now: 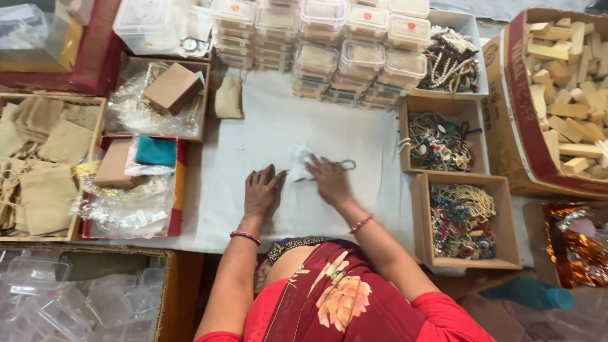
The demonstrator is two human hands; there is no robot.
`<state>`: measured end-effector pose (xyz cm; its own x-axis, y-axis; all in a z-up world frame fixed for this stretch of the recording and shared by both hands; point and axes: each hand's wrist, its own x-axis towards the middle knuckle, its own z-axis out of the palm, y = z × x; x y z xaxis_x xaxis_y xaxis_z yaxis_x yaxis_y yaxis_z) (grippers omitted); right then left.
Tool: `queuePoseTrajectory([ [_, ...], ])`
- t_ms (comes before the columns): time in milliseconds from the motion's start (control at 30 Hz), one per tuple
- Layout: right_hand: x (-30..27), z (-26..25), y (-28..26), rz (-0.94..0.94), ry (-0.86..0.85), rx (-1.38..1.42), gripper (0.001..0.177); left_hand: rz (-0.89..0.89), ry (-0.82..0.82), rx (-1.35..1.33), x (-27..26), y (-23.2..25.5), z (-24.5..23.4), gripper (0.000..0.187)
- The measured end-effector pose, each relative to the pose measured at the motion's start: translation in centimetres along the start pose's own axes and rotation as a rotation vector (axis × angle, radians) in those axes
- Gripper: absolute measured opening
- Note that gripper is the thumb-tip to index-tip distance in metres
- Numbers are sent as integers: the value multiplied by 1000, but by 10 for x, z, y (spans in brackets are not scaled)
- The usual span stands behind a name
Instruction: The person wipes a gold-colored chain with a white cloth on a table, then places it into a small plastic container. They then place the container into a small cloth pouch and wipe the pouch with the cloth. The person repeats the process with a second, darker chain.
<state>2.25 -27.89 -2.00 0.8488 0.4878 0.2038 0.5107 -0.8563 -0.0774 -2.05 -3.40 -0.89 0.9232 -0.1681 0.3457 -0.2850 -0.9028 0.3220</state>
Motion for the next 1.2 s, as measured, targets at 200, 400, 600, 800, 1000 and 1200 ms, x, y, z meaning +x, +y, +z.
queuePoseTrajectory([
  [200,-49,-27,69,301,77,-49,61,-20,19,-34,1,5,-5,30],
  [400,-15,18,58,249,394,288,48,-28,-12,-73,4,3,-10,33],
  [600,20,-9,-51,-90,164,210,56,-51,-117,-19,0,-6,1,17],
  [800,-34,-10,27,127,151,-2,64,-43,-51,-71,8,4,-13,34],
  [1000,-63,-14,80,498,136,2,52,-67,-59,-92,6,5,-16,30],
  [1200,9,11,-22,21,153,322,49,-56,-88,-67,6,3,-18,26],
])
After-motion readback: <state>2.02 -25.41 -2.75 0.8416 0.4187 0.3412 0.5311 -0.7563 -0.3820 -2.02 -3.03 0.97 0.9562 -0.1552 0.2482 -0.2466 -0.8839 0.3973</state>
